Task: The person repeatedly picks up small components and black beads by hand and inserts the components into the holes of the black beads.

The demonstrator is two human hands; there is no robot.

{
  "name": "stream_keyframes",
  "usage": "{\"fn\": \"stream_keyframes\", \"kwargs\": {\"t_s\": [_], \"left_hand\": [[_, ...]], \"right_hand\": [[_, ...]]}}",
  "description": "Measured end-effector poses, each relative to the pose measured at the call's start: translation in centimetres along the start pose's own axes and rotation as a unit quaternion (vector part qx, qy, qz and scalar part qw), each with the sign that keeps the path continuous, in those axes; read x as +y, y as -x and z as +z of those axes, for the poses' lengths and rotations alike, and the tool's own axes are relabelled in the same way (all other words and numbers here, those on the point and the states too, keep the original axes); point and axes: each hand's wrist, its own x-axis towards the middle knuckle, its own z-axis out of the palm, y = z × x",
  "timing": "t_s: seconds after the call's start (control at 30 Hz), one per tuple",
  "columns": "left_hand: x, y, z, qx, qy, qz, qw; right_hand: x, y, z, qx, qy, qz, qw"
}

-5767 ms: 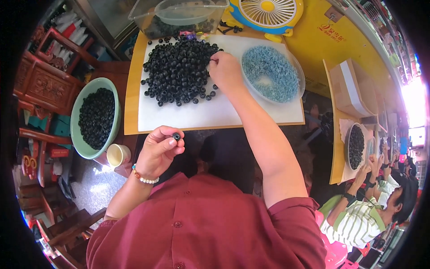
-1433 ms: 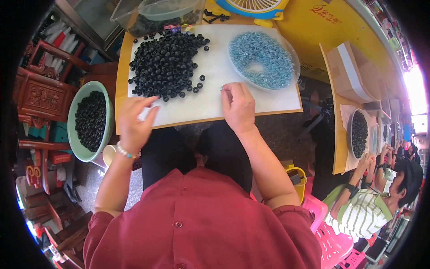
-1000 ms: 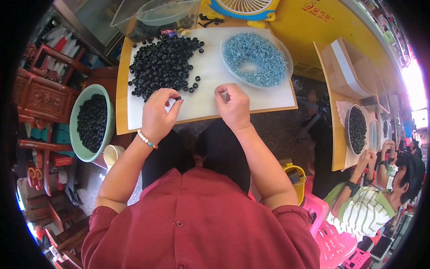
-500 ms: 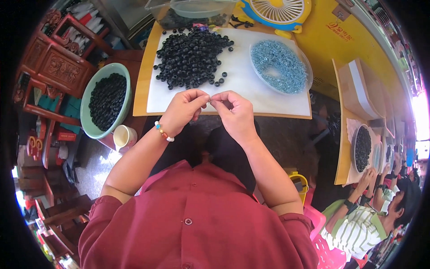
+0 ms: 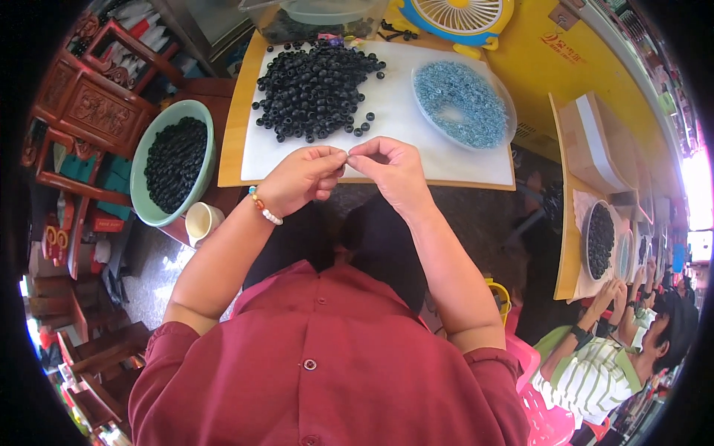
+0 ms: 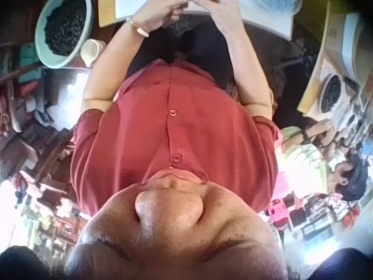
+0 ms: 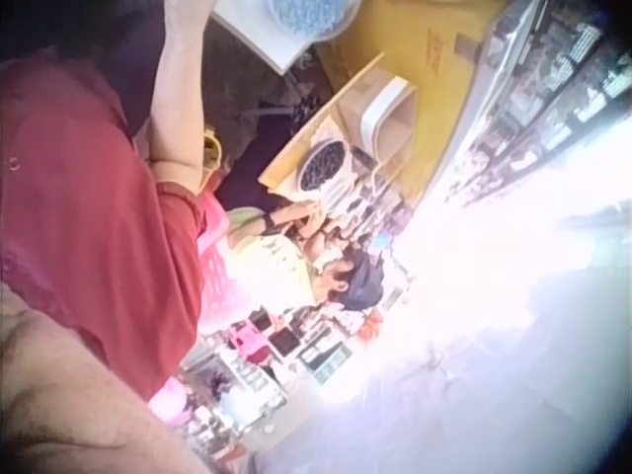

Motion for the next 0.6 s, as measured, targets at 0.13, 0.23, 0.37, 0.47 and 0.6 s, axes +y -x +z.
{"fn": "stream_keyframes", "kwargs": {"t_s": [0.13, 0.23, 0.37, 0.47, 0.6], "left_hand": [[0.4, -0.1, -0.2, -0.030, 0.077, -0.062, 0.995], [0.4, -0.3, -0.2, -0.030, 0.099, -0.086, 0.991], [0.7, -0.3, -0.1, 0.002, 0.092, -0.097, 0.991], [0.3, -0.7, -0.8, 0.011, 0.082, -0.106, 0.991], [0.3, -1.2, -0.8, 0.016, 0.079, -0.114, 0.990]], "right_hand": [[-0.3, -0.1, -0.4, -0.031, 0.041, -0.002, 0.999], [0.2, -0.4, -0.5, -0.043, 0.093, -0.040, 0.994], [-0.3, -0.5, 0.1, -0.030, 0.250, -0.168, 0.953], [-0.5, -0.6, 0.4, -0.039, 0.274, -0.191, 0.942], [0.2, -1.0, 0.1, -0.042, 0.278, -0.202, 0.938]]}}
